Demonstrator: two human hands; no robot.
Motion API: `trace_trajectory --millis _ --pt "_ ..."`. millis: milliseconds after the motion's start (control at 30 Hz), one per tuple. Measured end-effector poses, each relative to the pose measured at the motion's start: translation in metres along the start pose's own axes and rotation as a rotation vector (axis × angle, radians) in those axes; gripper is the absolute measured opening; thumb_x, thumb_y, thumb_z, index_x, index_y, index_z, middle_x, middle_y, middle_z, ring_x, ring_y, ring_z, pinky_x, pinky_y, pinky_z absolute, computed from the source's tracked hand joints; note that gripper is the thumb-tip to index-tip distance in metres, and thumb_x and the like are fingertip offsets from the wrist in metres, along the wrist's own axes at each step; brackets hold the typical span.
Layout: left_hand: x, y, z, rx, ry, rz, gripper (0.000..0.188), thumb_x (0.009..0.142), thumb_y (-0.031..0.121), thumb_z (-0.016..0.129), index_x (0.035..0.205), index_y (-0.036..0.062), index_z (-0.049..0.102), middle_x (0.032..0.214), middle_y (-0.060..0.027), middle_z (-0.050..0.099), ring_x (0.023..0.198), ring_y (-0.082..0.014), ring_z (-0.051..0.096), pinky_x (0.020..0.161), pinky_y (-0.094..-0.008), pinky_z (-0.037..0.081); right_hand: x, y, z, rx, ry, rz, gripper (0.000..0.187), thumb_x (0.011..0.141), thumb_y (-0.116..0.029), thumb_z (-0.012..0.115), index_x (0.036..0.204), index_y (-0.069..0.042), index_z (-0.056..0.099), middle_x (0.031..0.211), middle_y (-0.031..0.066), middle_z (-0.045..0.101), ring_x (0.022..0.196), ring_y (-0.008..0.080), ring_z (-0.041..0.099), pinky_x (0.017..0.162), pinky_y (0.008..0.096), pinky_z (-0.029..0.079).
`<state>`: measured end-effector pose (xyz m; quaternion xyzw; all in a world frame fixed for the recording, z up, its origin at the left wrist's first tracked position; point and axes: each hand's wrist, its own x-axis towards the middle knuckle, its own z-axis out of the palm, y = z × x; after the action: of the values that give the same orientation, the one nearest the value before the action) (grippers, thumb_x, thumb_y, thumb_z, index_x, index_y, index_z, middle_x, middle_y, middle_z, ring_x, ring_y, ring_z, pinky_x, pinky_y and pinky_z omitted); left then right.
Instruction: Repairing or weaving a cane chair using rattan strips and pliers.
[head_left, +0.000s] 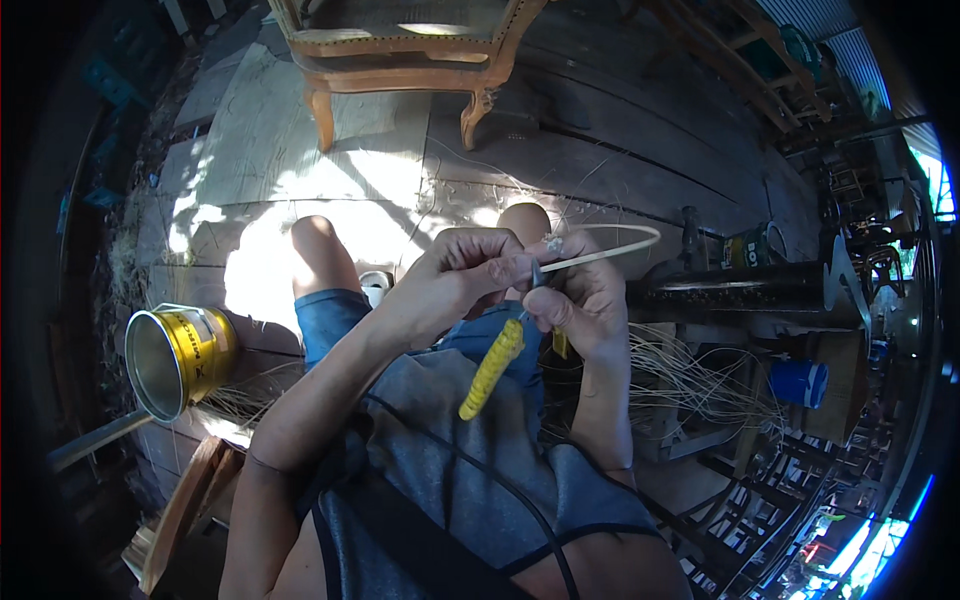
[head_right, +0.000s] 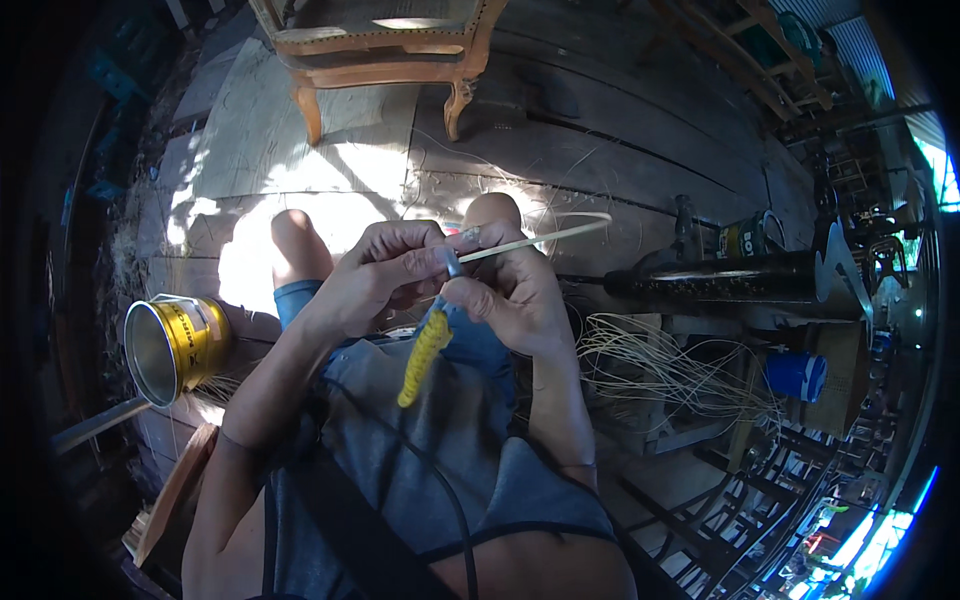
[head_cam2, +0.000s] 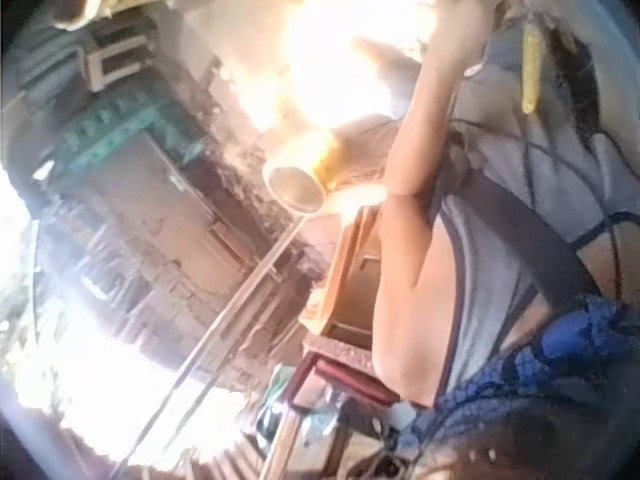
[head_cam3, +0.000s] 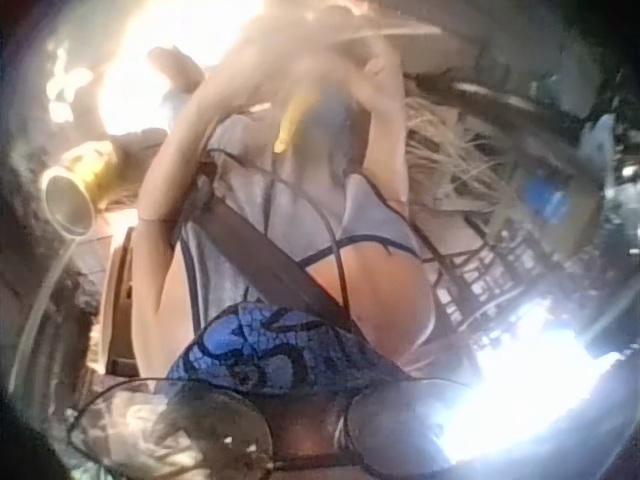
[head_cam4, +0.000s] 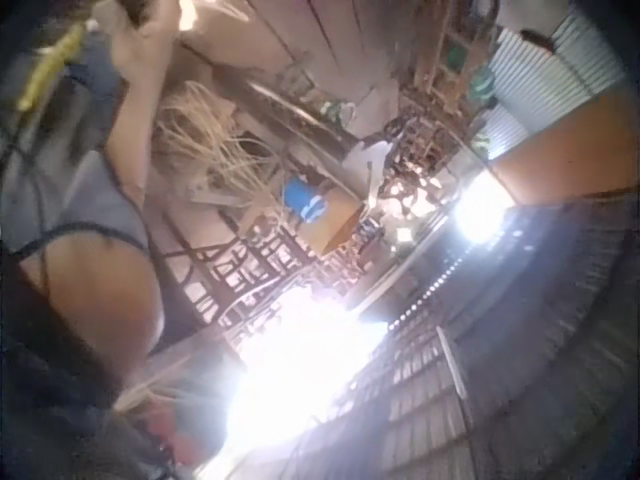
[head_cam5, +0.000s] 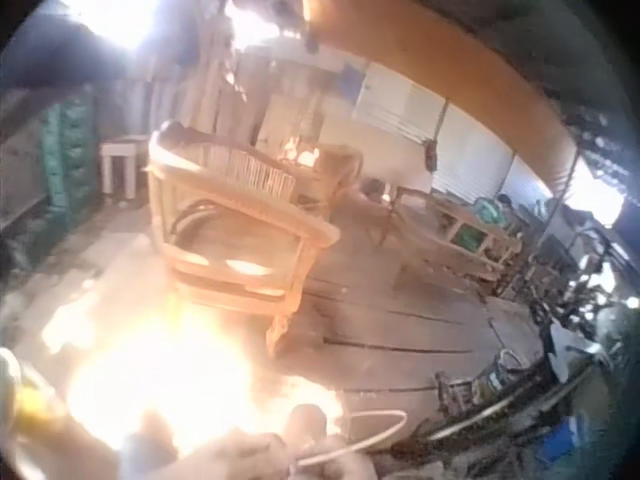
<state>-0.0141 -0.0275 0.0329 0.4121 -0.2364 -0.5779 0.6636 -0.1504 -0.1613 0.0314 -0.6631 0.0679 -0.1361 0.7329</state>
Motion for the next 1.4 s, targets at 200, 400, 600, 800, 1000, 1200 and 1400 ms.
trace_trajectory --millis 200,400,600,800,1000,1200,1400 --pt "-0.003 -0.001 0.001 0.02 -0.07 0.007 0.02 0.095 0.02 0.054 0.087 0.0035 0.061 0.058 0.0052 0.044 0.045 -0.0005 0.03 0.042 -0.0186 0.019 -0.002 0.0 0.008 0.102 0.101 -0.006 0.029 0.08 -0.01 0.074 0.098 -0.001 0.054 0.085 0.0046 0.062 0.058 0.0041 0.052 0.048 0.0167 0.039" --pt "-0.01 -0.005 0.003 0.018 -0.026 0.058 0.023 0.096 0.021 0.053 0.086 0.0029 0.062 0.065 0.0034 0.053 0.057 -0.0015 0.042 0.053 -0.018 0.035 0.001 -0.011 -0.004 0.04 0.116 -0.064 0.03 0.078 -0.004 0.073 0.101 -0.002 0.054 0.081 0.0046 0.06 0.056 0.0039 0.051 0.047 0.0165 0.038" --pt "-0.009 -0.007 -0.001 0.058 -0.062 0.133 0.021 0.096 0.019 0.052 0.091 0.0009 0.062 0.077 -0.002 0.06 0.072 -0.0049 0.054 0.068 -0.0212 0.045 -0.004 -0.008 -0.001 0.104 0.146 -0.068 0.03 0.08 -0.007 0.073 0.093 -0.006 0.046 0.074 0.0048 0.06 0.054 0.004 0.049 0.046 0.0173 0.037" --pt "-0.009 0.001 0.005 0.04 -0.072 0.133 0.024 0.097 0.019 0.049 0.09 -0.001 0.061 0.079 -0.004 0.062 0.074 -0.0069 0.057 0.072 -0.0229 0.048 -0.002 -0.004 0.017 0.146 0.1 -0.02 0.029 0.082 -0.006 0.071 0.094 -0.005 0.045 0.074 0.0039 0.06 0.057 0.0021 0.05 0.048 0.0158 0.038" --pt "-0.01 -0.003 0.003 0.023 -0.095 0.126 0.023 0.097 0.019 0.051 0.089 -0.0004 0.061 0.076 -0.0012 0.06 0.067 -0.0042 0.052 0.063 -0.0195 0.043 -0.001 -0.002 0.006 0.082 0.113 -0.115 0.031 0.079 -0.007 0.073 0.092 -0.006 0.045 0.071 0.0056 0.058 0.052 0.0044 0.049 0.045 0.0169 0.037" --pt "-0.012 -0.014 -0.003 0.171 0.008 0.197 0.02 0.095 0.019 0.055 0.089 0.0014 0.063 0.072 0.0017 0.057 0.063 -0.0019 0.046 0.058 -0.0178 0.037 -0.001 -0.01 -0.004 0.096 0.106 -0.149 0.03 0.08 -0.005 0.071 0.09 -0.007 0.043 0.071 0.0099 0.059 0.048 0.0066 0.047 0.042 0.0182 0.036" --pt "-0.007 -0.004 0.002 0.208 -0.009 0.202 0.02 0.095 0.018 0.055 0.09 -0.0001 0.063 0.075 -0.0008 0.06 0.07 -0.004 0.055 0.064 -0.0211 0.045 -0.001 0.001 0.006 0.017 0.048 -0.084 0.029 0.081 -0.008 0.072 0.094 -0.005 0.047 0.081 0.0023 0.06 0.064 0.0021 0.054 0.053 0.0159 0.04"
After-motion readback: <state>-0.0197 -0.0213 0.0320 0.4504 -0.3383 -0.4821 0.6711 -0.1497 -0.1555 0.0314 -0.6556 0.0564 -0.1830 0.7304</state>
